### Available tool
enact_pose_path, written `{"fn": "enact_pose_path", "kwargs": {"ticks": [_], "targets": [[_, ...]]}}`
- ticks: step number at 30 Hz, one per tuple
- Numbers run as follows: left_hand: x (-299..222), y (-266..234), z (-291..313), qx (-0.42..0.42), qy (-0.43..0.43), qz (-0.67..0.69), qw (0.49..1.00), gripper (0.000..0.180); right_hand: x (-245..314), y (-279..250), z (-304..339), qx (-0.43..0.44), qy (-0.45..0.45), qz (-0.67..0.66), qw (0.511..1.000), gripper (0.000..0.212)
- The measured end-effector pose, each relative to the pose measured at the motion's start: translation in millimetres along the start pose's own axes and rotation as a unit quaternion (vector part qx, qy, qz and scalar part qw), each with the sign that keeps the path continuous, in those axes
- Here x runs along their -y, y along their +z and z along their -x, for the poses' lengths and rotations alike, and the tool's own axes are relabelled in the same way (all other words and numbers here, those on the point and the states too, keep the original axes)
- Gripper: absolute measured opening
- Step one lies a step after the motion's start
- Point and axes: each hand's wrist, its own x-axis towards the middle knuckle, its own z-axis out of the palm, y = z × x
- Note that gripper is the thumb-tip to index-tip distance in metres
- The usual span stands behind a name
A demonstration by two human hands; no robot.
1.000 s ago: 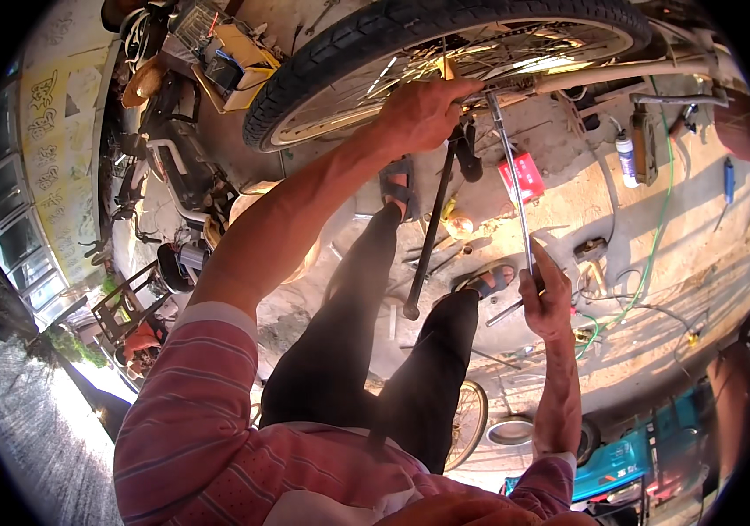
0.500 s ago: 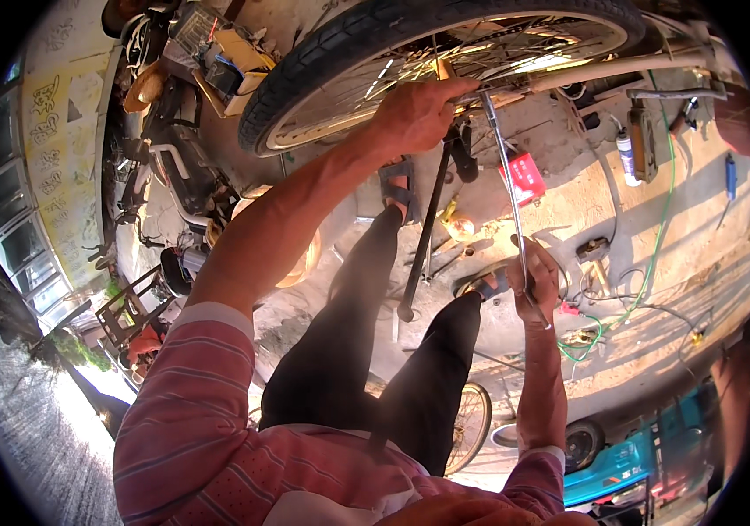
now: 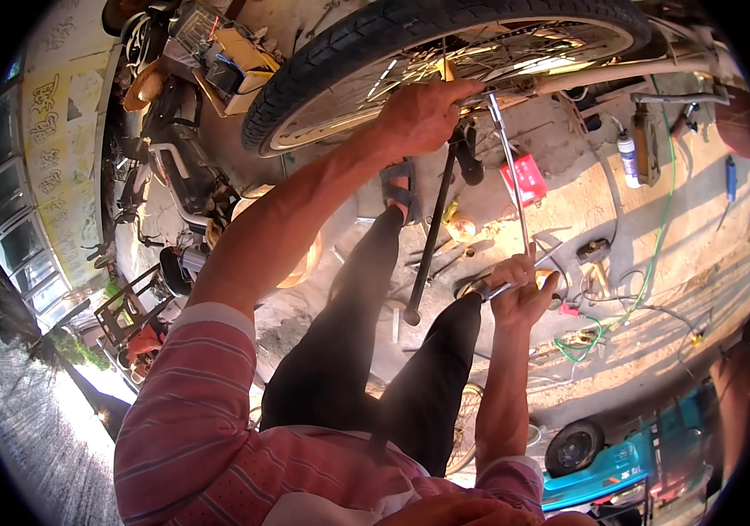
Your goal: The person is repairing a bicycle wheel. They use their hands to adjust the axle and spokes, then use a wrench and a t-handle socket wrench to tighten the assembly while the bike is upside down on the ground.
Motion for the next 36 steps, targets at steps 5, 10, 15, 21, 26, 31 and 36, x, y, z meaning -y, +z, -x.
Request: {"fn": "enact_pose_path", "kwargs": {"ticks": [5,10,15,21,26,31,36], "targets": [[3.0,2.7,-1.1,-0.030,0.042,-0.008,0.999,0.045,4.2,-14.6,2.3,-0.005,0.005,0.004,1.000,0.048],[4.7,4.7,-1.2,-0.029,0.041,-0.015,0.999,0.044,17.7,-13.7,-4.5,-0.128,0.016,0.178,0.976,0.043],[-1.4,1.8,0.0,-0.018,0.026,-0.015,0.999,0.044,29.8,-18.9,-6.4,-0.144,-0.105,0.379,0.908,0.037],[9.4,7.7,0.4,-0.039,0.042,-0.030,0.998,0.044,-3.0,-1.0,15.4,-0.138,-0.299,0.658,0.677,0.039],[4.7,7.1,0.1,-0.048,0.053,-0.026,0.997,0.044,10.5,-26.0,25.0,0.016,-0.341,0.790,0.509,0.047],[-1.3,6.7,2.6,-0.070,0.050,-0.062,0.994,0.048,4.7,-17.2,23.2,-0.020,-0.349,0.818,0.458,0.045],[-5.4,5.1,4.8,-0.066,0.050,-0.040,0.996,0.051,1.5,-22.2,23.0,-0.007,-0.345,0.795,0.498,0.048]]}}
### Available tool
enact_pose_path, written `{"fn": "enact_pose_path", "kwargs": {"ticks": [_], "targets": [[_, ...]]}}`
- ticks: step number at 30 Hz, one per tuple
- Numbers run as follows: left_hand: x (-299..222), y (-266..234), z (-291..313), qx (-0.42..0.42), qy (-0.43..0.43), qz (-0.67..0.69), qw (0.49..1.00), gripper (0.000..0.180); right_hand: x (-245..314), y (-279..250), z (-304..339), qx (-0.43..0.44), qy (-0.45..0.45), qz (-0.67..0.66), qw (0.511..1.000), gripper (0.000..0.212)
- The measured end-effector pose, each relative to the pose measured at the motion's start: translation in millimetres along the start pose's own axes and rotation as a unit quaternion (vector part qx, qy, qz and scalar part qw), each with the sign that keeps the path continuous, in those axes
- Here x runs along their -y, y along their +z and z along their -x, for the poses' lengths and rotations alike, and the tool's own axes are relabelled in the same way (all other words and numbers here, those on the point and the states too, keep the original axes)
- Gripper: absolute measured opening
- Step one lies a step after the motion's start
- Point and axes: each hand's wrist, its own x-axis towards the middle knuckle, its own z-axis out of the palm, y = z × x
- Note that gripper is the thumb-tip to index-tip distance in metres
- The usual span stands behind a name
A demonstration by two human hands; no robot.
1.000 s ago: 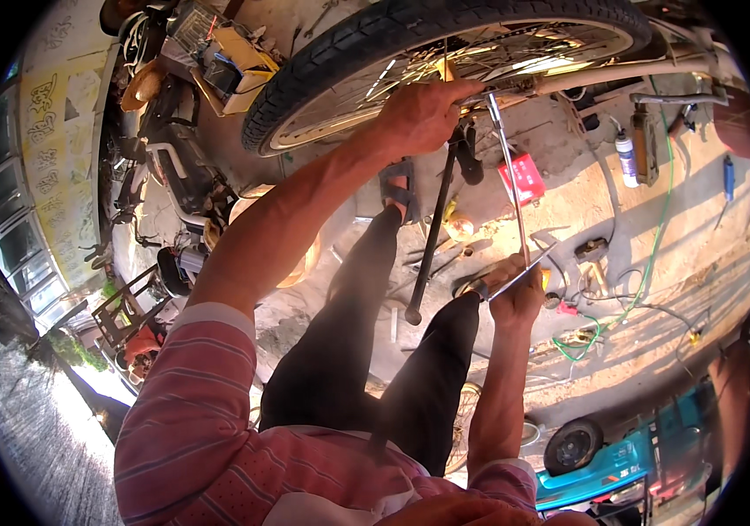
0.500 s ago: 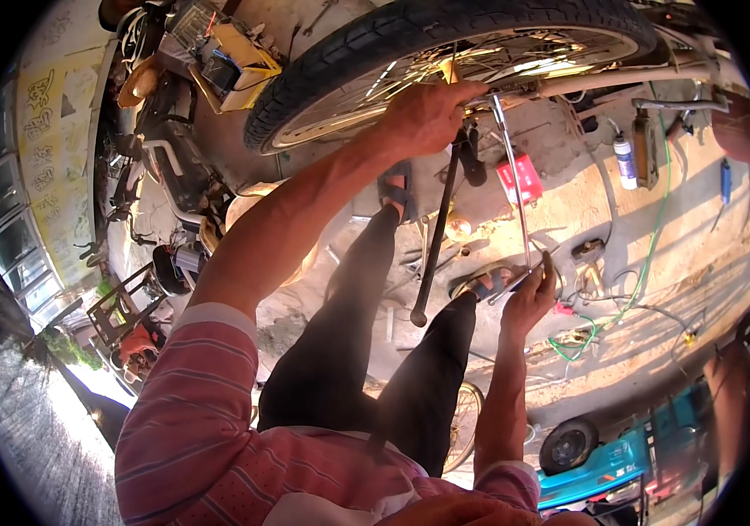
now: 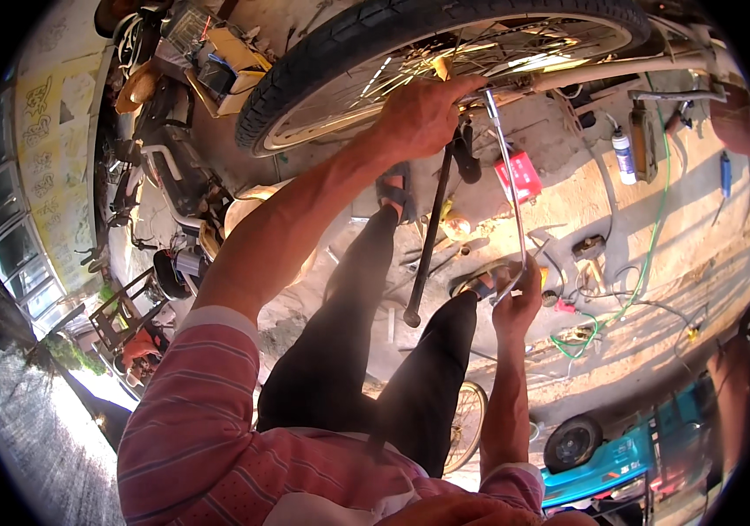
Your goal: The person is repairing a bicycle wheel. They use their hands to adjust the axle and spokes, then use a wrench and a t-handle socket wrench to tighten the assembly while the bike is upside down on the ground.
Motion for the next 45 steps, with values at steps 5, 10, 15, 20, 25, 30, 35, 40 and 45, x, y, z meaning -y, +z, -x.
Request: {"fn": "enact_pose_path", "kwargs": {"ticks": [5,10,15,20,25,30,35,40,45], "targets": [[-7.3,-9.3,-2.3,0.024,-0.020,0.022,0.999,0.053,-9.1,-10.8,-5.5,0.012,-0.063,-0.016,0.998,0.041],[-3.7,-7.1,-3.5,0.024,-0.016,0.022,0.999,0.053,-16.4,-19.3,-9.6,0.031,-0.050,0.012,0.998,0.042],[3.4,-1.9,-4.9,0.016,-0.007,0.020,1.000,0.052,-2.9,-23.4,-13.0,0.123,0.153,-0.272,0.942,0.052],[0.1,-6.2,-6.1,0.025,-0.012,0.031,0.999,0.052,-0.2,-24.2,-19.5,0.112,0.228,-0.406,0.878,0.055],[-2.9,-12.9,-7.1,0.072,-0.034,0.043,0.996,0.053,-1.2,-21.1,-27.0,0.037,0.310,-0.419,0.853,0.050],[3.8,-8.5,-10.3,0.084,-0.036,0.078,0.993,0.053,-16.4,-19.0,-21.3,0.144,0.330,-0.665,0.654,0.024],[17.4,5.1,-8.2,-0.010,0.102,0.030,0.994,0.055,-7.8,-0.6,-30.4,0.179,0.252,-0.357,0.881,0.009],[14.2,-4.0,-10.6,0.027,0.081,0.075,0.993,0.057,-2.7,-0.9,-50.3,0.033,-0.125,0.085,0.988,0.020],[6.8,-10.6,-12.4,0.091,0.024,0.140,0.986,0.058,14.9,-11.2,-63.0,0.018,-0.228,0.214,0.950,0.022]]}}
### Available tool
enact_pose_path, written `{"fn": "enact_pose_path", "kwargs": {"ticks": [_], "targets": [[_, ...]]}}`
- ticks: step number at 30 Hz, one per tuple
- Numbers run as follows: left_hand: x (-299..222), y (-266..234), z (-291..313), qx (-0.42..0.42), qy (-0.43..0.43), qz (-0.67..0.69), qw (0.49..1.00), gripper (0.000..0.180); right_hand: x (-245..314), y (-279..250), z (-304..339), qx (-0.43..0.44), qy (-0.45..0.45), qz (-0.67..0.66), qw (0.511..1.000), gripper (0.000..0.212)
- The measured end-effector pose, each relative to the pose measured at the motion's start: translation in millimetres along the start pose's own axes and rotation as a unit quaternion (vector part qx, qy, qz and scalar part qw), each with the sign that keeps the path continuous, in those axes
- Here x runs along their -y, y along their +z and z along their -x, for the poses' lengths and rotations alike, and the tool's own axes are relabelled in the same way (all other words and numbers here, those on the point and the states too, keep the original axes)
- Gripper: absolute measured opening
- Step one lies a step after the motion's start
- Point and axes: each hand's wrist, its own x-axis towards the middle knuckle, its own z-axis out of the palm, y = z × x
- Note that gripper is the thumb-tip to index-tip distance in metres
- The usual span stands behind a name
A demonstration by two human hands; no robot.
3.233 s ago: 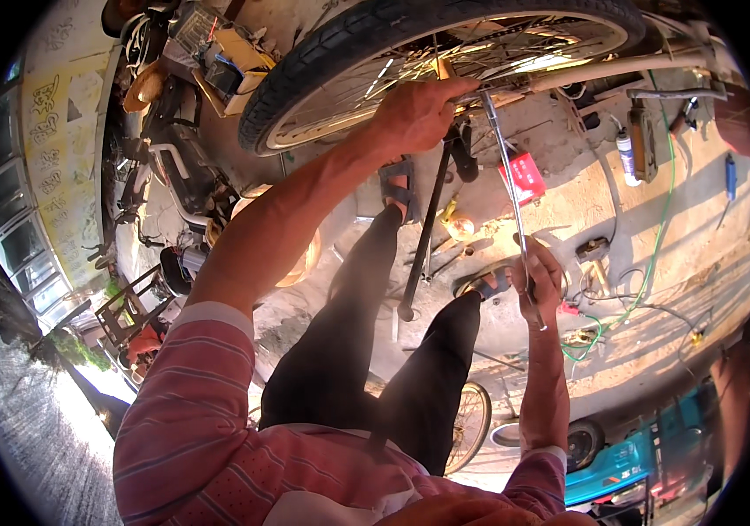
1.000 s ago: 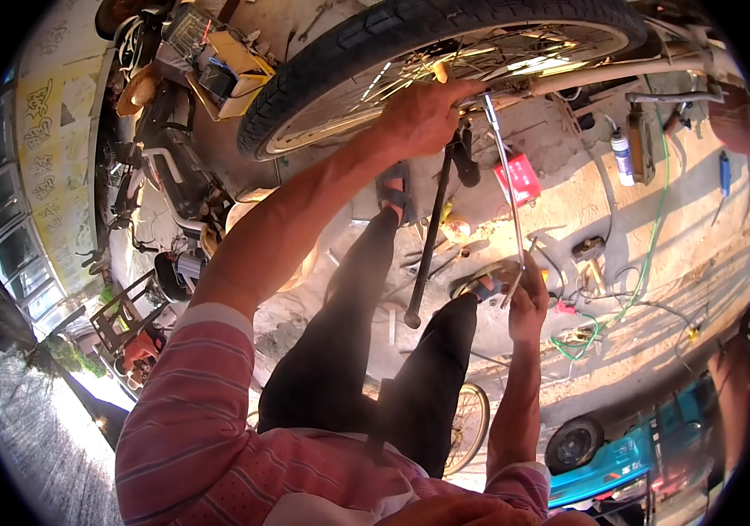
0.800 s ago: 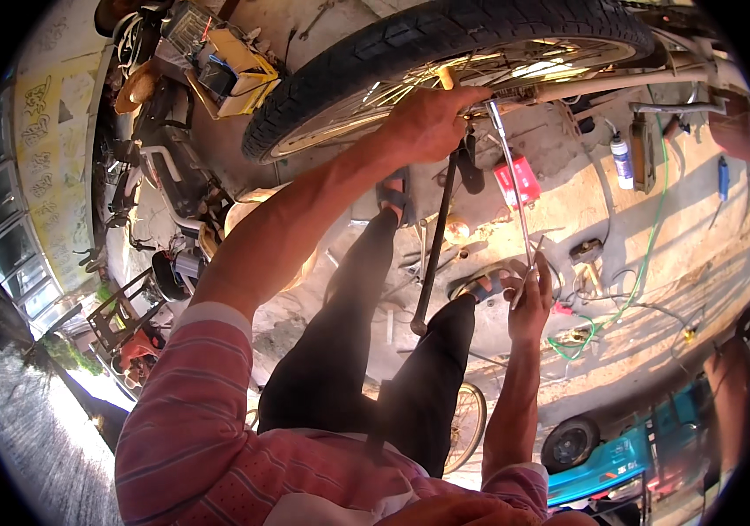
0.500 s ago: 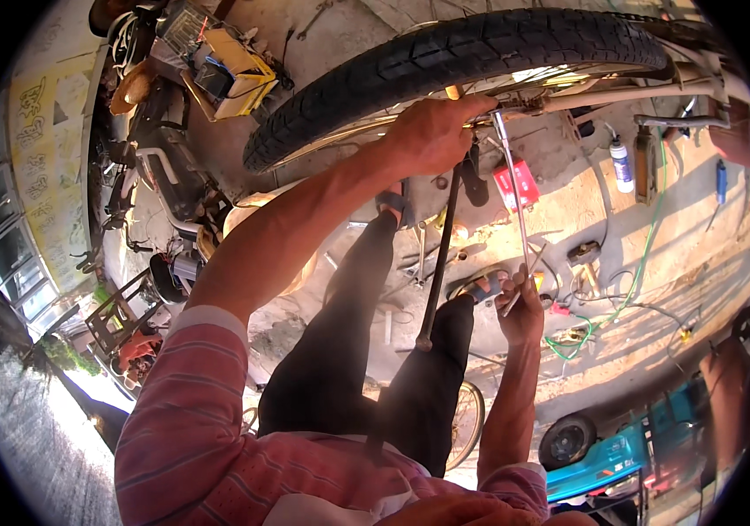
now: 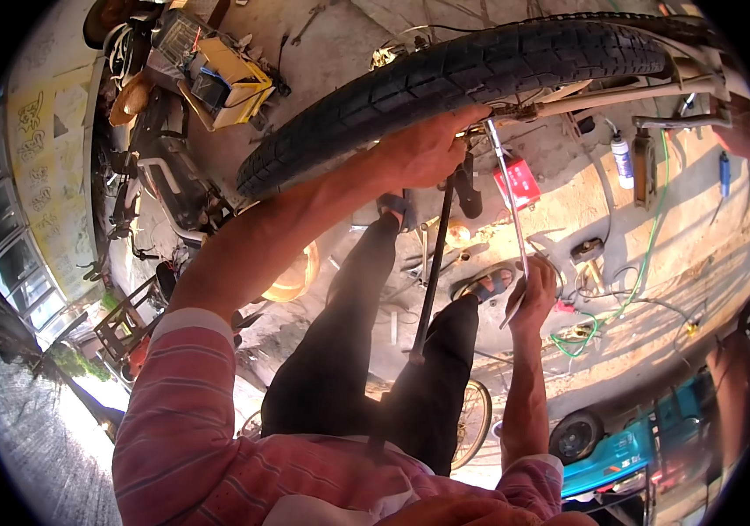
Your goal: The person is repairing a bicycle wheel. They use their hands to adjust the axle and spokes, then use a wrench and a t-handle socket wrench to tighten the assembly while the bike is upside down on the ground.
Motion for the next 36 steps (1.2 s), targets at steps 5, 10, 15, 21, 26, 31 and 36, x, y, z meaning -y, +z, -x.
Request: {"fn": "enact_pose_path", "kwargs": {"ticks": [5,10,15,21,26,31,36], "targets": [[0.4,0.9,0.4,0.005,-0.050,0.030,0.998,0.058,12.3,-0.4,10.5,0.120,0.161,-0.195,0.960,0.017],[1.0,-3.1,2.4,0.007,-0.034,0.051,0.998,0.058,24.4,-16.2,37.6,0.113,0.272,-0.342,0.892,0.022],[1.0,-3.6,1.8,0.011,-0.040,0.050,0.998,0.058,17.1,-31.4,65.5,0.096,0.335,-0.358,0.866,0.023],[11.4,1.9,0.3,-0.032,0.049,0.006,0.998,0.059,4.0,2.0,67.2,0.149,0.442,-0.281,0.839,0.031],[5.5,-0.3,0.4,0.010,-0.042,0.075,0.996,0.058,-22.9,59.2,35.4,0.184,0.393,-0.223,0.873,0.028],[0.0,-2.2,1.5,-0.003,-0.013,0.083,0.996,0.059,-38.0,102.6,10.1,0.167,0.355,-0.170,0.904,0.033],[20.8,11.7,2.9,-0.026,-0.022,0.044,0.998,0.058,-47.0,117.1,-19.3,0.196,0.290,-0.101,0.931,0.033]]}}
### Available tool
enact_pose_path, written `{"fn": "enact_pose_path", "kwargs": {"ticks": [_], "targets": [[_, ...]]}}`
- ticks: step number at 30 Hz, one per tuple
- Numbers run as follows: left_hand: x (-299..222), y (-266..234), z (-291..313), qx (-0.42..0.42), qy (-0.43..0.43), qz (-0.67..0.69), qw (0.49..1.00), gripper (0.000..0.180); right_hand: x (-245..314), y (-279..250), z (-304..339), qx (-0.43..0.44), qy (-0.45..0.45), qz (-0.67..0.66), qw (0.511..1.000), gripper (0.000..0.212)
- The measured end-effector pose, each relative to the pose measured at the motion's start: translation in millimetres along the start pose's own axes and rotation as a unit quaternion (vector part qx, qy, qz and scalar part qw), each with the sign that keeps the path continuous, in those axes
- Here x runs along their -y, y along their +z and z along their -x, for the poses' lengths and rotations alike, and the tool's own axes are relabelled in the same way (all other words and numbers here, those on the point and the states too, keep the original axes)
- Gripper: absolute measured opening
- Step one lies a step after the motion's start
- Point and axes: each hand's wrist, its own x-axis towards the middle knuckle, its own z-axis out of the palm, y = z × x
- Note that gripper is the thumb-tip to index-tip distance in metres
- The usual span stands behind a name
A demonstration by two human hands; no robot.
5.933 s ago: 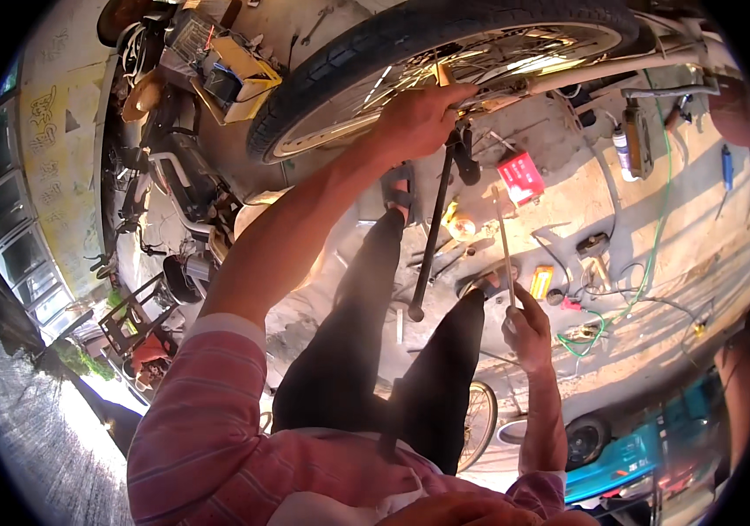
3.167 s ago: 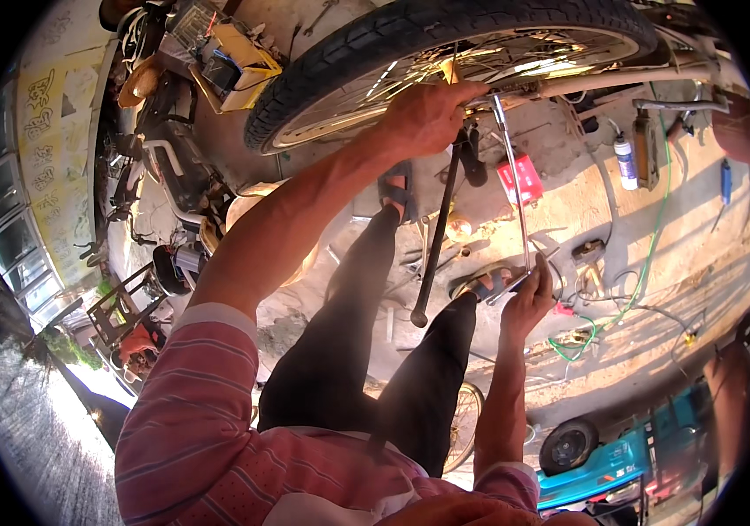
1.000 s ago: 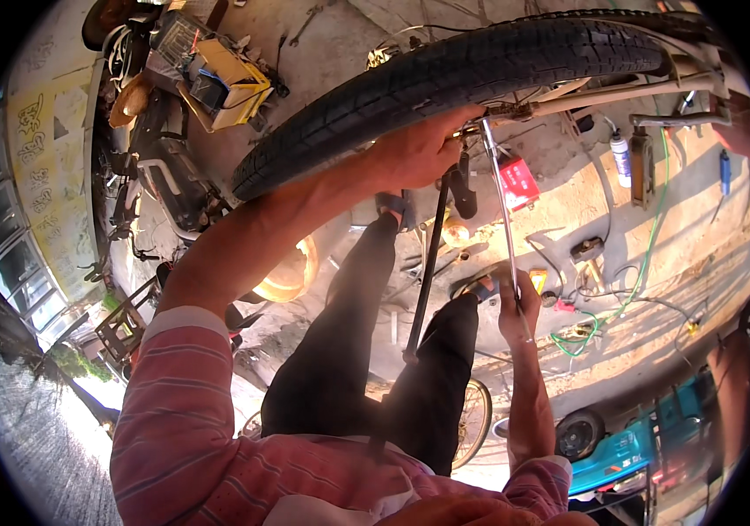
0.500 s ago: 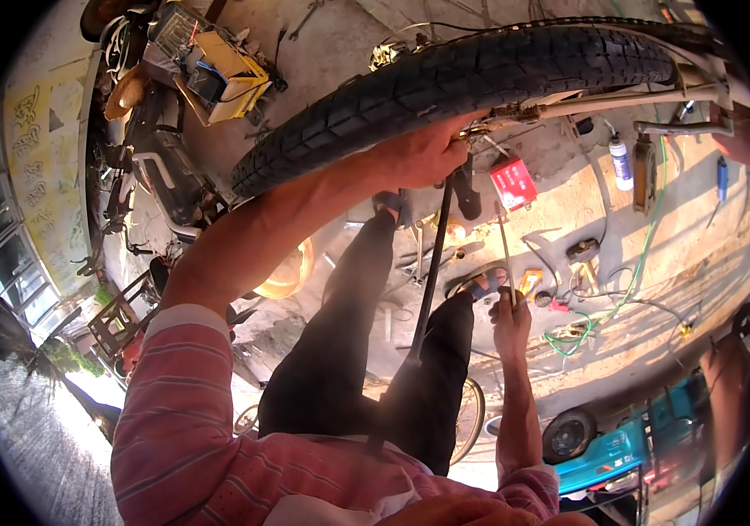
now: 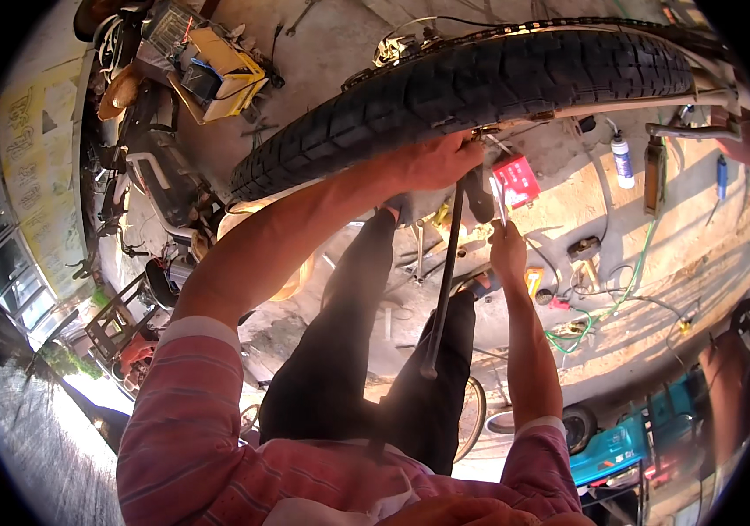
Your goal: The person is repairing a bicycle wheel. They use their hands to adjust the axle and spokes, then use a wrench and a t-handle socket wrench to tighten the assembly while the bike is upside down on the ground.
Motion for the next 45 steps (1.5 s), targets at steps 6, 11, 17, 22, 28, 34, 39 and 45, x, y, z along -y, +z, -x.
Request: {"fn": "enact_pose_path", "kwargs": {"ticks": [6,11,17,22,28,34,39,45], "targets": [[5.7,8.1,-2.9,-0.044,0.107,-0.046,0.992,0.053,26.6,-10.7,-29.9,-0.096,-0.179,0.047,0.978,0.032],[2.5,-0.6,-1.6,-0.048,0.111,-0.030,0.992,0.046,160.3,-94.2,-33.3,-0.212,-0.192,-0.151,0.946,0.037],[-2.4,-6.4,-4.7,-0.025,0.099,-0.001,0.995,0.040,216.4,-122.4,-47.4,-0.033,-0.108,-0.288,0.951,0.032],[6.0,-7.4,-0.2,0.077,-0.030,0.061,0.995,0.034,220.7,-118.9,-60.1,-0.007,-0.136,-0.322,0.937,0.027],[8.7,2.8,3.9,-0.169,0.261,-0.162,0.937,0.031,214.0,-115.9,-64.9,-0.144,-0.226,-0.079,0.960,0.021],[-8.3,-6.6,6.0,-0.049,0.037,0.116,0.991,0.017,218.2,-106.0,-62.5,-0.104,-0.157,-0.433,0.882,0.021],[-24.8,-18.5,7.2,0.016,-0.044,0.229,0.972,0.013,225.0,-109.7,-59.2,-0.082,-0.108,-0.510,0.849,0.022],[-24.5,-32.8,5.6,0.160,-0.155,0.416,0.882,0.014,221.4,-111.3,-61.3,-0.066,-0.105,-0.501,0.857,0.020]]}}
